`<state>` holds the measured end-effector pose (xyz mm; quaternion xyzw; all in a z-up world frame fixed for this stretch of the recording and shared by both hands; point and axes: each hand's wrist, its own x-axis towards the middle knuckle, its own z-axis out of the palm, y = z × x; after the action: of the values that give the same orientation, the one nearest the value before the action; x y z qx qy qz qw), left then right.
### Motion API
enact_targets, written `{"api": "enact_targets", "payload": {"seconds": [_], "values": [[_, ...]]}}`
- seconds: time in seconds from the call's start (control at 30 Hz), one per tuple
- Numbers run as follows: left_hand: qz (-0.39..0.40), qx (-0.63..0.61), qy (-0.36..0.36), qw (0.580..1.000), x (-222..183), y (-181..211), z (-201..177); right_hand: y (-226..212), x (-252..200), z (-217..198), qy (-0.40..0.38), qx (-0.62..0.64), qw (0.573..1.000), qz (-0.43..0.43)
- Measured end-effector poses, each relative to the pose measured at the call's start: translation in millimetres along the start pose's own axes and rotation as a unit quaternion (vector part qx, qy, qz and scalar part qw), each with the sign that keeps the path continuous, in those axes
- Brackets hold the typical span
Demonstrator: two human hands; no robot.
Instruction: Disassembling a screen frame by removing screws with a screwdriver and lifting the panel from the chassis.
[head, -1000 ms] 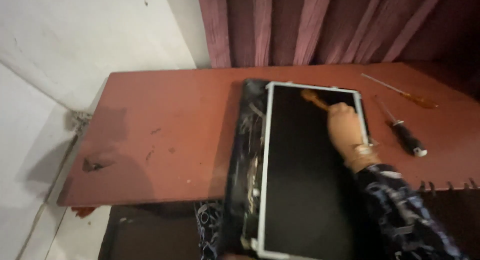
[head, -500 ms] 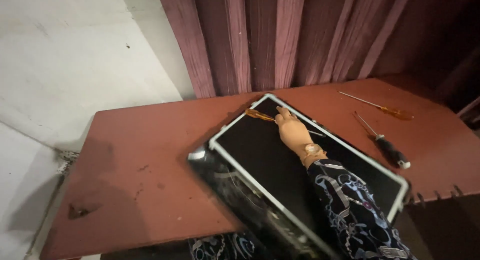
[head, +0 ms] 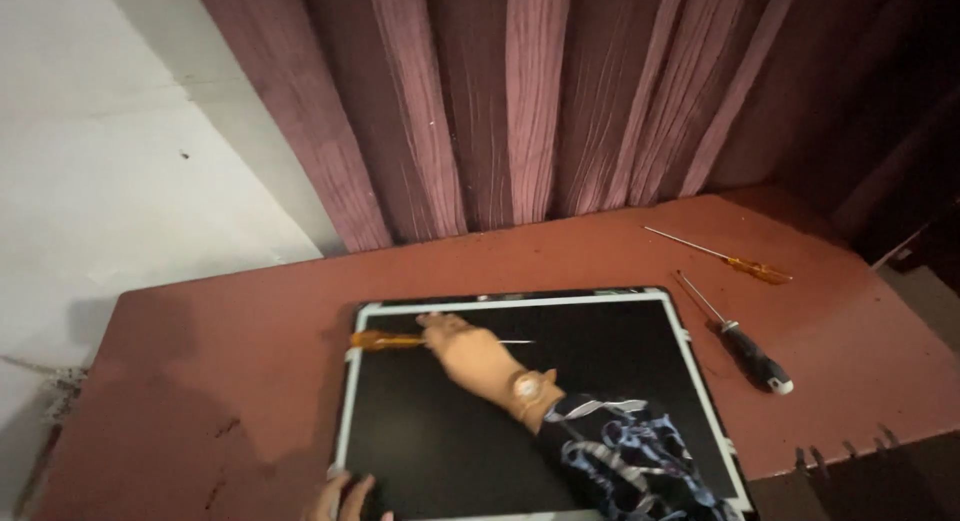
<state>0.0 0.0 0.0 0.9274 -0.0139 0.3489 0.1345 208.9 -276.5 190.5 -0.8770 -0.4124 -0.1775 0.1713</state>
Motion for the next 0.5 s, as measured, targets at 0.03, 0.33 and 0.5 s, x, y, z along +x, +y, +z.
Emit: {"api": "enact_targets", "payload": {"seconds": [0.03,0.33,0.5], "values": [[0.001,0.000,-0.003,1.000,21.5,24.3,-22.4,-3.8,7.9,1.5,0.000,0.002,1.000,0.003],[-0.062,0.142,-0.086,0.984,60.1,45.9,-64.2,141.1,62.5,30.9,0.023,0.017,0.992,0.126],[-0.122,0.155,-0.245,0.949,78.1,41.5,-62.8,181.9,-193.3,-168.2,0.056,-0.099,0.934,0.339]]}}
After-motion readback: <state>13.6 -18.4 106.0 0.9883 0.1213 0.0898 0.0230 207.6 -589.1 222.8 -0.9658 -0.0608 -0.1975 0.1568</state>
